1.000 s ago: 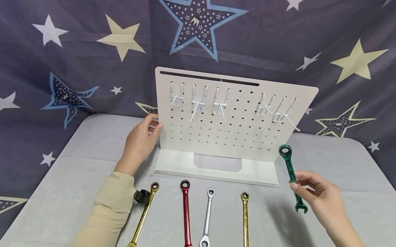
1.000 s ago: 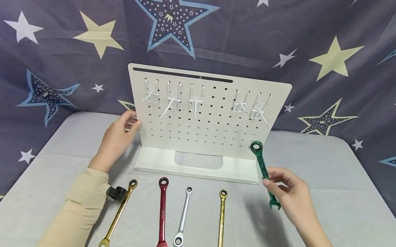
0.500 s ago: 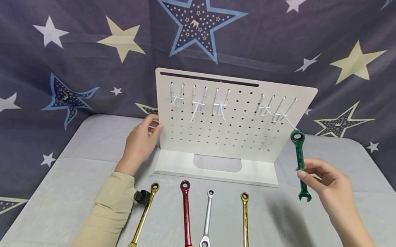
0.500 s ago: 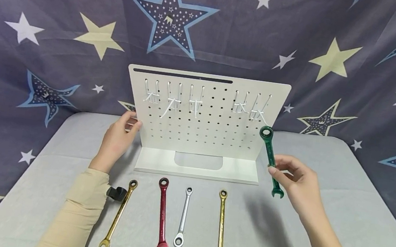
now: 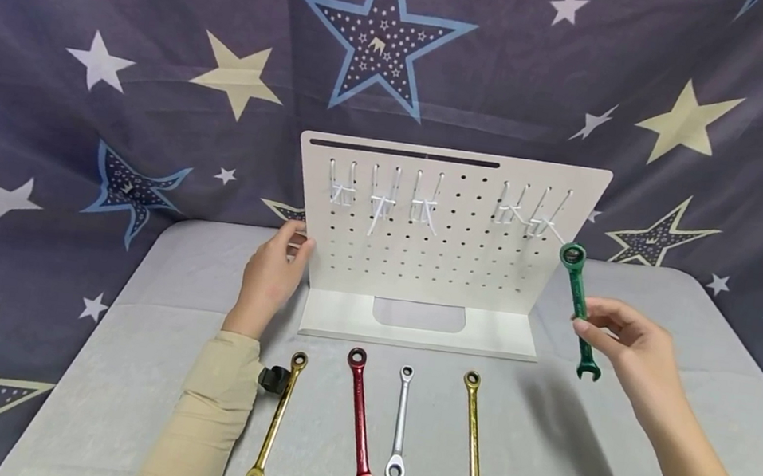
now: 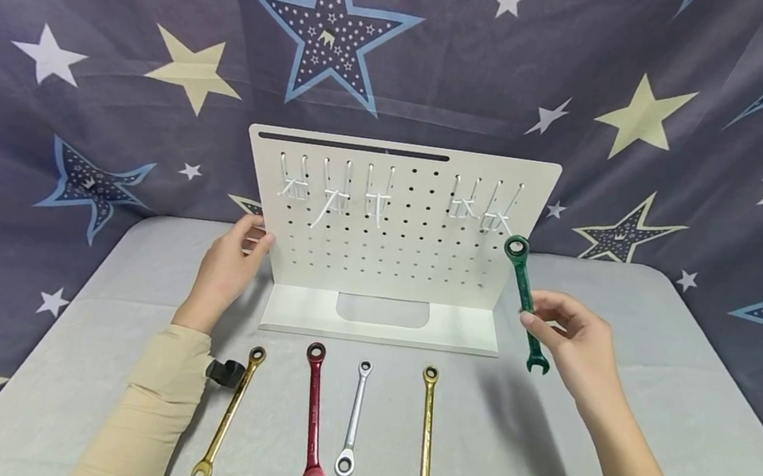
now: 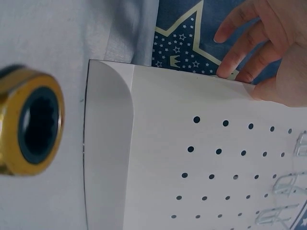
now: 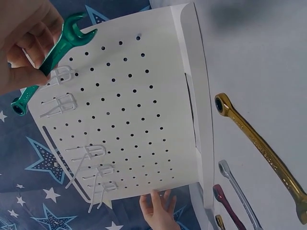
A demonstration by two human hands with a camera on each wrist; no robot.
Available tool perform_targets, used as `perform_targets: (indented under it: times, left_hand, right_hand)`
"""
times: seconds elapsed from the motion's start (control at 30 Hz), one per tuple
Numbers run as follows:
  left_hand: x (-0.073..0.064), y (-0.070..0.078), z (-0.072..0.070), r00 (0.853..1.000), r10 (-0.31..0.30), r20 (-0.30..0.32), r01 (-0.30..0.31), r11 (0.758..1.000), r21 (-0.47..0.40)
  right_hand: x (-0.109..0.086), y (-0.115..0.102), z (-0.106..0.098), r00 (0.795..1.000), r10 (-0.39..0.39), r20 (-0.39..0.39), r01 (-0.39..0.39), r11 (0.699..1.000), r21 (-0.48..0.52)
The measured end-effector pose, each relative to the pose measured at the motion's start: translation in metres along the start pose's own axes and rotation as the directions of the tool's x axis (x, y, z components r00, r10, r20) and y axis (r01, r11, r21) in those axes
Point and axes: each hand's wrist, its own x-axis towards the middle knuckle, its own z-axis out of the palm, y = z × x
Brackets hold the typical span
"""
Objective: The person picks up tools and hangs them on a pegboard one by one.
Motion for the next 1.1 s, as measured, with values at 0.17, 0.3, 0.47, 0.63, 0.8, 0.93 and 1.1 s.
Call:
perform_targets:
  times: [0.17,0.3,0.47,0.63,0.8,0.93,1.1]
  left_hand:
    - [0.001,-0.002,-0.002,1.0,0.0,0.003,0.0,1.0,0.001]
    - [0.001,-0.003,-0.003,1.0,-0.001,-0.007,0.001,1.0,0.005]
    - [0.001,-0.004,-0.004,1.0,-0.009,-0.007,0.009,1.0,0.008]
    - [0.001,-0.002,-0.002,1.0,-0.017,0.002,0.017,1.0,-0.003]
    - [0.001,0.001,0.001,1.0,-0.016,0.012,0.016,1.0,-0.014]
    - [0.0,0.002,0.001,1.0,-0.019,0.005,0.019,1.0,-0.009]
    - [0.0,0.002,0.001,1.0,-0.017,0.005,0.017,1.0,-0.011]
  right_hand:
    - [0.006,-0.001,0.003,1.0,0.005,-0.002,-0.005,1.0,-0.015]
    - [0.012,-0.003,0.007,1.0,-0.005,-0.006,0.005,0.999,-0.042]
    - [0.018,-0.003,0.012,1.0,-0.02,-0.005,0.02,0.999,-0.032]
    - [0.024,0.002,0.013,1.0,-0.014,-0.001,0.014,1.0,-0.002]
    - [0.03,0.008,0.013,1.0,-0.02,-0.007,0.02,0.999,0.031]
    - [0.035,0.011,0.015,1.0,-0.007,-0.009,0.008,1.0,0.031]
    - [0.042,0.014,0.018,1.0,0.005,-0.007,-0.004,1.0,0.011]
